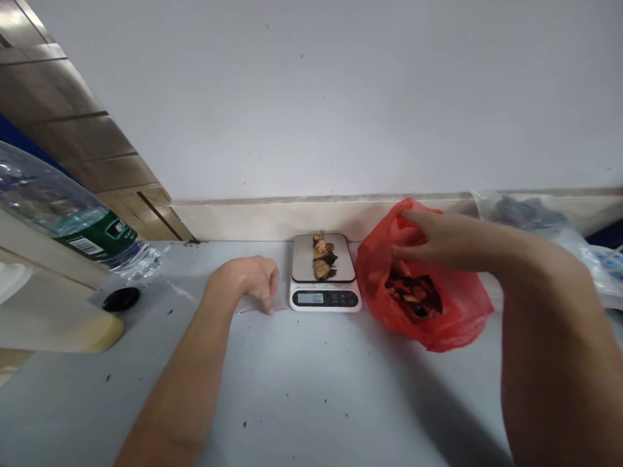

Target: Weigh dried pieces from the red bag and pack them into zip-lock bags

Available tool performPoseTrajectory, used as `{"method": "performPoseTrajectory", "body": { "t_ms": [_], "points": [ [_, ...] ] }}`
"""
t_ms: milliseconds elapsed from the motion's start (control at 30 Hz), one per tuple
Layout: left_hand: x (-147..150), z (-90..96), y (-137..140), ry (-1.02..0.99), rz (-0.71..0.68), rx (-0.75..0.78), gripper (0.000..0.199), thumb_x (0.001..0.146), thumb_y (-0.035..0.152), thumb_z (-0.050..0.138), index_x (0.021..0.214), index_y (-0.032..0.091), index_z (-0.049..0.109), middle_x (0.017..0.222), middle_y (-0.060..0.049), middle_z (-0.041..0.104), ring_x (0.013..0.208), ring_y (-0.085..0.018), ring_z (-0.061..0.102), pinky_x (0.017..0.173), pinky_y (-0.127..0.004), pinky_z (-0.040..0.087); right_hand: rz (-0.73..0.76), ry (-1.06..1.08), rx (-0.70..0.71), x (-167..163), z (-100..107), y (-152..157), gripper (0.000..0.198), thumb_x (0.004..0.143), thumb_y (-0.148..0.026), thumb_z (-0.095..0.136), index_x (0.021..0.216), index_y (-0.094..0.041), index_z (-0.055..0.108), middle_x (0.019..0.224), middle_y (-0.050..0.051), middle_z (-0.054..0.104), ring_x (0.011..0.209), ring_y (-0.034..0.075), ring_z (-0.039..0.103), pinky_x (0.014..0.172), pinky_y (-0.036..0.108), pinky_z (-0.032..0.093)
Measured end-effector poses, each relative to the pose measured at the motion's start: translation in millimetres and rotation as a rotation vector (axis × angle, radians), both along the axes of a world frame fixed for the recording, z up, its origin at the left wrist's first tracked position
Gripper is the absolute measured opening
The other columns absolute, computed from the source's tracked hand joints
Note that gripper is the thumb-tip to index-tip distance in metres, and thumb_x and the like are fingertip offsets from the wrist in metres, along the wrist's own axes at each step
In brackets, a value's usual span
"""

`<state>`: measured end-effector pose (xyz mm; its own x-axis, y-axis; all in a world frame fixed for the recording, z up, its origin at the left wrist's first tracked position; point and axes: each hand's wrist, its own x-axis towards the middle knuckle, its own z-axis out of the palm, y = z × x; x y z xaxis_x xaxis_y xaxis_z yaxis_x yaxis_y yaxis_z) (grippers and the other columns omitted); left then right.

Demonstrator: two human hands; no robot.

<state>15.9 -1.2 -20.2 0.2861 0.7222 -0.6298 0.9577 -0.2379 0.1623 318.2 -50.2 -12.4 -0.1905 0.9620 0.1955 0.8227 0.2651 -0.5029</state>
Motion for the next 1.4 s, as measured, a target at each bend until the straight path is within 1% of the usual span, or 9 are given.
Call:
{"method": "performPoseTrajectory", "body": {
  "t_ms": [133, 300, 500, 633, 800, 933, 1133, 1267, 1400],
  "points": [
    [2, -1.0, 0, 0.009, 0.007, 0.012, 0.016, 0.049, 0.019, 0.072, 0.058, 0.023, 0.059, 0.065, 0.000, 0.066, 0.064, -0.023, 0.061, 0.056, -0.030, 0.043, -0.003, -0.013, 0.005, -5, 14, -11, 0.020, 0.087, -0.035, 0.073, 0.104, -0.028, 0.080, 0.079, 0.006, 0.077, 0.082, 0.029, 0.074, 0.069, 0.035, 0.056],
    [1, -3.9, 0, -0.010, -0.013, 0.016, 0.018, 0.049, 0.017, 0.068, 0.061, 0.025, 0.056, 0.059, 0.003, 0.057, 0.062, -0.021, 0.058, 0.057, -0.030, 0.041, -0.020, -0.141, -0.135, -22, 37, -20, 0.020, 0.085, -0.034, 0.073, 0.102, -0.027, 0.081, 0.083, 0.006, 0.081, 0.065, 0.024, 0.071, 0.052, 0.033, 0.048],
    [3, -8.8, -1, -0.025, -0.033, 0.020, 0.026, 0.045, 0.019, 0.070, 0.058, 0.026, 0.048, 0.052, 0.006, 0.051, 0.056, -0.019, 0.051, 0.053, -0.029, 0.038, 0.032, -0.128, -0.129, -38, 36, -17, 0.025, 0.085, -0.036, 0.073, 0.107, -0.029, 0.080, 0.086, 0.002, 0.082, 0.069, 0.021, 0.072, 0.056, 0.031, 0.048],
    [3, -6.2, -1, -0.052, -0.035, 0.010, 0.018, 0.045, 0.017, 0.063, 0.054, 0.025, 0.051, 0.053, 0.002, 0.057, 0.058, -0.020, 0.055, 0.053, -0.030, 0.038, -0.006, -0.140, -0.149, -40, 30, -14, 0.024, 0.082, -0.032, 0.074, 0.105, -0.029, 0.080, 0.086, -0.001, 0.082, 0.071, 0.021, 0.073, 0.060, 0.030, 0.048],
    [-14, 9.4, 1, -0.179, 0.005, -0.023, 0.022, 0.053, 0.028, 0.059, 0.075, 0.026, 0.054, 0.076, 0.000, 0.077, 0.070, -0.022, 0.067, 0.058, -0.029, 0.044, 0.067, -0.089, -0.137, -42, 29, -11, 0.020, 0.083, -0.031, 0.071, 0.101, -0.028, 0.079, 0.084, 0.000, 0.082, 0.066, 0.018, 0.071, 0.056, 0.029, 0.046],
    [-28, 23.0, 0, -0.357, 0.044, -0.040, 0.031, 0.061, 0.038, 0.062, 0.087, 0.027, 0.050, 0.084, 0.000, 0.078, 0.082, -0.022, 0.071, 0.071, -0.031, 0.050, 0.043, -0.058, -0.156, -53, 28, -8, 0.016, 0.083, -0.025, 0.072, 0.098, -0.027, 0.078, 0.083, 0.000, 0.082, 0.067, 0.018, 0.072, 0.058, 0.029, 0.048],
    [-27, 29.7, -2, -0.609, 0.127, 0.090, 0.038, 0.065, 0.045, 0.068, 0.084, 0.027, 0.041, 0.081, 0.001, 0.073, 0.081, -0.021, 0.069, 0.071, -0.031, 0.046, 0.209, 0.155, -0.275, -89, 15, -3, 0.014, 0.088, -0.015, 0.067, 0.077, -0.024, 0.061, 0.076, 0.000, 0.077, 0.068, 0.016, 0.068, 0.058, 0.027, 0.045],
    [-24, 29.2, -3, -0.690, 0.135, 0.121, 0.043, 0.065, 0.046, 0.070, 0.083, 0.027, 0.036, 0.079, 0.003, 0.065, 0.083, -0.020, 0.066, 0.076, -0.032, 0.045, 0.156, 0.352, -0.364, -108, 5, 2, 0.028, 0.086, -0.018, 0.070, 0.071, -0.024, 0.048, 0.062, -0.005, 0.063, 0.059, 0.012, 0.057, 0.055, 0.025, 0.040],
    [-20, 26.4, -3, -0.810, 0.158, 0.132, 0.048, 0.066, 0.046, 0.073, 0.079, 0.027, 0.031, 0.074, 0.005, 0.054, 0.081, -0.018, 0.061, 0.075, -0.031, 0.042, 0.152, 0.611, -0.444, -116, 2, 4, 0.035, 0.079, -0.009, 0.071, 0.068, -0.024, 0.042, 0.059, -0.008, 0.051, 0.058, 0.010, 0.060, 0.055, 0.021, 0.045]
  ]
}}
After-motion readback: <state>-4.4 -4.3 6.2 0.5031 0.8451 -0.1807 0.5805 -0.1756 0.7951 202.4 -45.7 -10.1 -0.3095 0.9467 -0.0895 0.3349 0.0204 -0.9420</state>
